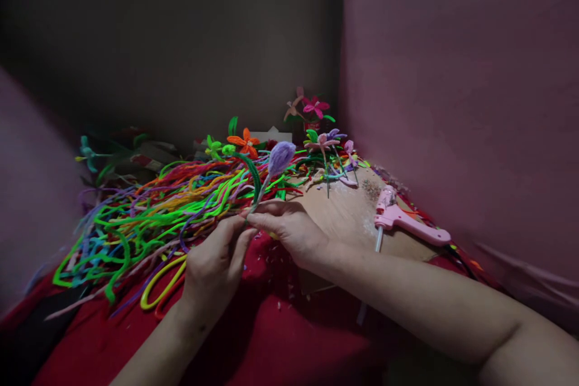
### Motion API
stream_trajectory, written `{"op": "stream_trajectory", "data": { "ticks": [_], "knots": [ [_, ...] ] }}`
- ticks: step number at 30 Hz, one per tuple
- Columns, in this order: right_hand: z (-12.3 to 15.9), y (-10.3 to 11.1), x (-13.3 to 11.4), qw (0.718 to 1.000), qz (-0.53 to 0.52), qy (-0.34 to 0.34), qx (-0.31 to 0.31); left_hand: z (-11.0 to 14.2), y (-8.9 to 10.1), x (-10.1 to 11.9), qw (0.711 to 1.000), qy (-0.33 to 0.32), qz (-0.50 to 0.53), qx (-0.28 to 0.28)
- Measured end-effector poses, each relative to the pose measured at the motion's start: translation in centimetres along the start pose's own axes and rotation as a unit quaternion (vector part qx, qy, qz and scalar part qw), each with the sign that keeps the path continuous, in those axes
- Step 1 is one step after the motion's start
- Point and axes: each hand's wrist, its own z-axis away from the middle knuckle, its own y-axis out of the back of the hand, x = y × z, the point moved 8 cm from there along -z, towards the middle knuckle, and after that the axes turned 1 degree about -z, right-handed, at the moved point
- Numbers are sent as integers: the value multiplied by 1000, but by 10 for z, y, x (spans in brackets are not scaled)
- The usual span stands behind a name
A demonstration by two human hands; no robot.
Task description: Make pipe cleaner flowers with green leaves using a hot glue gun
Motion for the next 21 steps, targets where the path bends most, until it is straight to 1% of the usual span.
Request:
{"op": "stream_trajectory", "data": {
  "ticks": [1, 2, 3, 5, 7, 9, 11, 14, 17, 21],
  "knots": [
    [0, -1, 0, 1000, 5, 1, 1, 1, 0, 4, 999, -38, -33, 6],
    [1, -2, -1, 1000, 13, 3, -2, 2, 0, 6, 997, -62, -46, 9],
    [1, -4, -3, 1000, 20, 7, -10, 2, 0, 7, 996, -72, -44, 13],
    [2, -11, -5, 999, 27, 11, -39, 0, 4, 5, 998, -56, -14, 25],
    [3, -15, -8, 997, 39, 16, -62, -2, 6, -1, 999, -2, 32, 24],
    [3, -17, -11, 996, 57, 28, -70, -3, 4, -9, 993, 72, 90, 7],
    [4, -16, -14, 994, 76, 41, -69, -1, 0, -16, 977, 142, 156, -16],
    [4, -15, -14, 992, 100, 32, -63, 2, -8, -23, 941, 222, 253, -37],
    [3, -14, -15, 992, 111, 28, -57, 4, -15, -27, 899, 272, 339, -44],
    [1, -14, -14, 993, 97, 26, -57, 5, -23, -29, 858, 294, 418, -55]
  ]
}}
